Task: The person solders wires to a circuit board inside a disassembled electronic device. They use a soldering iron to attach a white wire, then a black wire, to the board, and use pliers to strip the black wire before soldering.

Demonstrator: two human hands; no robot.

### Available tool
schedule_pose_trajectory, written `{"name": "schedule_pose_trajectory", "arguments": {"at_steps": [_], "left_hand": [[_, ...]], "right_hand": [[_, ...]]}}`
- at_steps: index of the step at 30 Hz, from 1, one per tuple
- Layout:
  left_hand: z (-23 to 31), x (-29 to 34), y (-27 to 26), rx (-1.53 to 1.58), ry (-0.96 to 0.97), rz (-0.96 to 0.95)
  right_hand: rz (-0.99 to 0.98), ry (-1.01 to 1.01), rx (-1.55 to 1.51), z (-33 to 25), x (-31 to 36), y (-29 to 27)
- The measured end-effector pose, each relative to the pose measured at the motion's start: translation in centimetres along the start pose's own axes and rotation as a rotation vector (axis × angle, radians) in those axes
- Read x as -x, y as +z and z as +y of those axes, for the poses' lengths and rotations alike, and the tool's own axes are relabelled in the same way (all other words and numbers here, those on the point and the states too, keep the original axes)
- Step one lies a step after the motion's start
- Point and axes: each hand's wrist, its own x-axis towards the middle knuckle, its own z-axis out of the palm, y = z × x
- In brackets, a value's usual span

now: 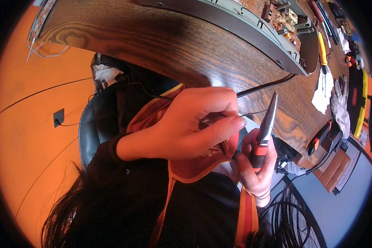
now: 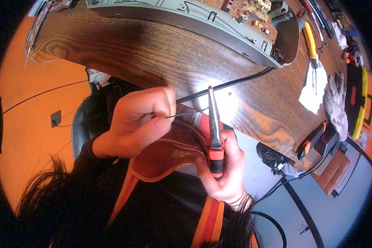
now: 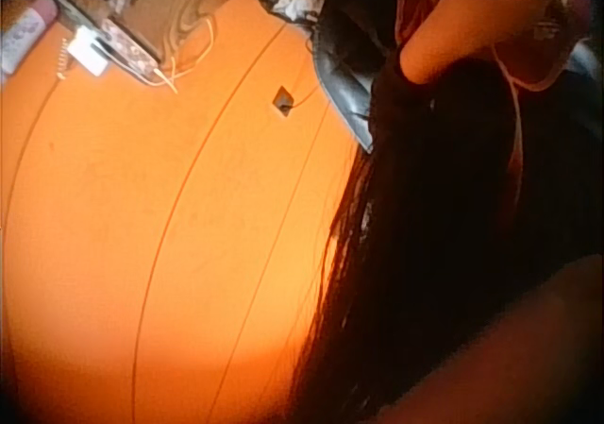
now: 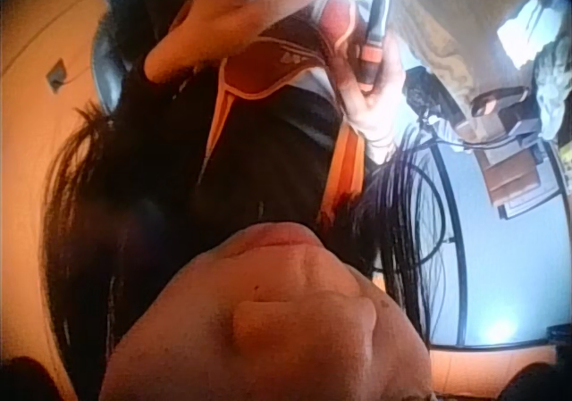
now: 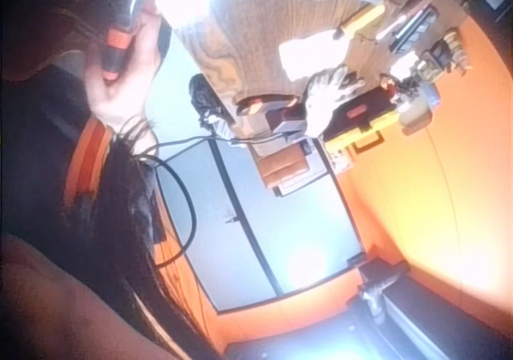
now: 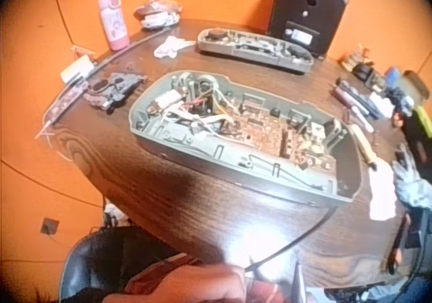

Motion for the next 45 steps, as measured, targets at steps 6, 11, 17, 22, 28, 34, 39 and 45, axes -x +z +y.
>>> {"name": "schedule_pose_trajectory", "arguments": {"at_steps": [6, 11, 17, 22, 28, 34, 39, 45], "left_hand": [[-1.8, -0.9, 2.2, 0.322, 0.568, 0.097], [-2.0, 0.2, 1.5, 0.07, 0.564, 0.074], [-3.4, 1.3, 1.3, 0.095, 0.521, 0.117], [-3.7, 1.8, 0.7, 0.229, 0.432, 0.171], [-1.5, 1.9, 2.3, 0.726, 0.298, 0.287], [0.3, 2.0, 3.1, 0.93, 0.43, 0.213], [1.0, 4.2, 2.6, 1.106, 0.226, 0.276], [2.3, 4.1, -0.3, 1.174, 0.308, 0.326]], "right_hand": [[-0.164, 0.002, -0.135, 0.6, -0.2, 0.7], [-0.27, 0.031, -0.239, 1.6, -0.7, 1.2], [-0.234, 0.142, -0.362, 3.0, -1.3, 3.2], [-0.273, 0.238, -0.375, 2.9, -2.1, 3.8], [-0.396, 0.256, -0.803, 2.3, -1.7, 4.0], [-0.317, 0.215, -0.614, 2.5, 1.4, 3.5], [-0.479, 0.023, -0.406, 4.1, 1.9, 2.9], [0.111, 0.254, -1.008, 4.3, 3.9, 2.6]]}}
